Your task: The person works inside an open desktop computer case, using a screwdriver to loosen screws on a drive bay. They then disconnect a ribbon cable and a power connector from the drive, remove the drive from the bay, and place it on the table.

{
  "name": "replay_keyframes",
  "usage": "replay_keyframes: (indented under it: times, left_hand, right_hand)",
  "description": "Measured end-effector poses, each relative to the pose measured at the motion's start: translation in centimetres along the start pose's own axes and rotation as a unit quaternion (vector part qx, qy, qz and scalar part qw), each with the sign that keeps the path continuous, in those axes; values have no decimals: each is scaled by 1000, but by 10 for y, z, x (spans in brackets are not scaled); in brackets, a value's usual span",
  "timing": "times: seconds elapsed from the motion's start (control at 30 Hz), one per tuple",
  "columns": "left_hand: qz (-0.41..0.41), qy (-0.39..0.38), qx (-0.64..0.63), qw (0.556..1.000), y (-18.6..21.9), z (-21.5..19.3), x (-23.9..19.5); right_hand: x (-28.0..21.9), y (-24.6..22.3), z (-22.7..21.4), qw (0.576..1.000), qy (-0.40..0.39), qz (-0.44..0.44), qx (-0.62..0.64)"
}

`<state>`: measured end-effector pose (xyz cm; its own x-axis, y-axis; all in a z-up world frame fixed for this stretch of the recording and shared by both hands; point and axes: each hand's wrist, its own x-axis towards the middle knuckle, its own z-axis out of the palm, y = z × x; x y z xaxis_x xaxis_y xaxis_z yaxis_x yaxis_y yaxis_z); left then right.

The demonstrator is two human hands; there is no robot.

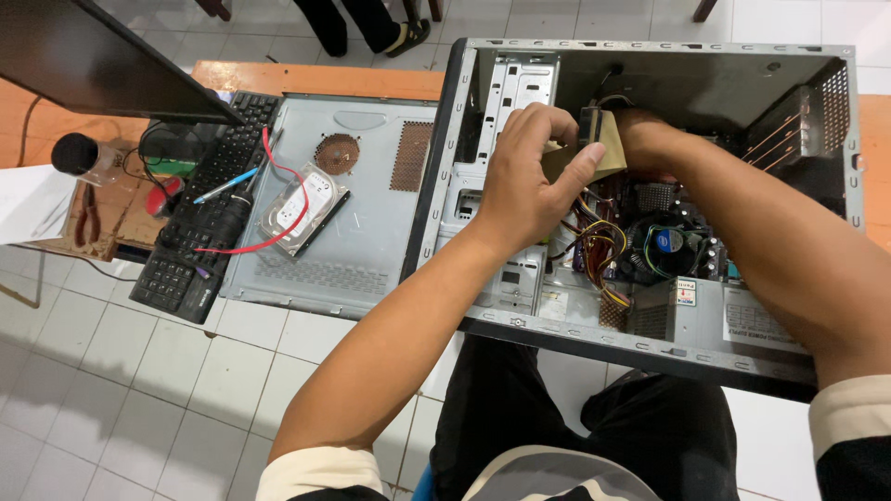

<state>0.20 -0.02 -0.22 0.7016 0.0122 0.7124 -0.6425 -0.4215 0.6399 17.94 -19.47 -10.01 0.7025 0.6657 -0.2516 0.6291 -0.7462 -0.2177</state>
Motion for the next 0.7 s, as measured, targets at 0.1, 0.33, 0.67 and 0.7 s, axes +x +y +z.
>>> replay_keyframes:
  times: [0.1, 0.33, 0.67, 0.7]
  left_hand:
    - [-10, -5, -3, 1000, 1, -1, -1]
    - [-11, -9, -1, 1000, -1, 0, -1]
    - [-10, -13, -6, 1000, 2, -2, -1]
    - [-10, -14, -7, 1000, 1, -1, -1]
  right_hand:
    - [-2, -1, -1, 999, -32, 1, 4]
    - [-9, -31, -8, 999, 19, 32, 5]
    - [12, -16, 9, 997, 40, 62, -9]
    - [12, -13, 12, 997, 40, 63, -7]
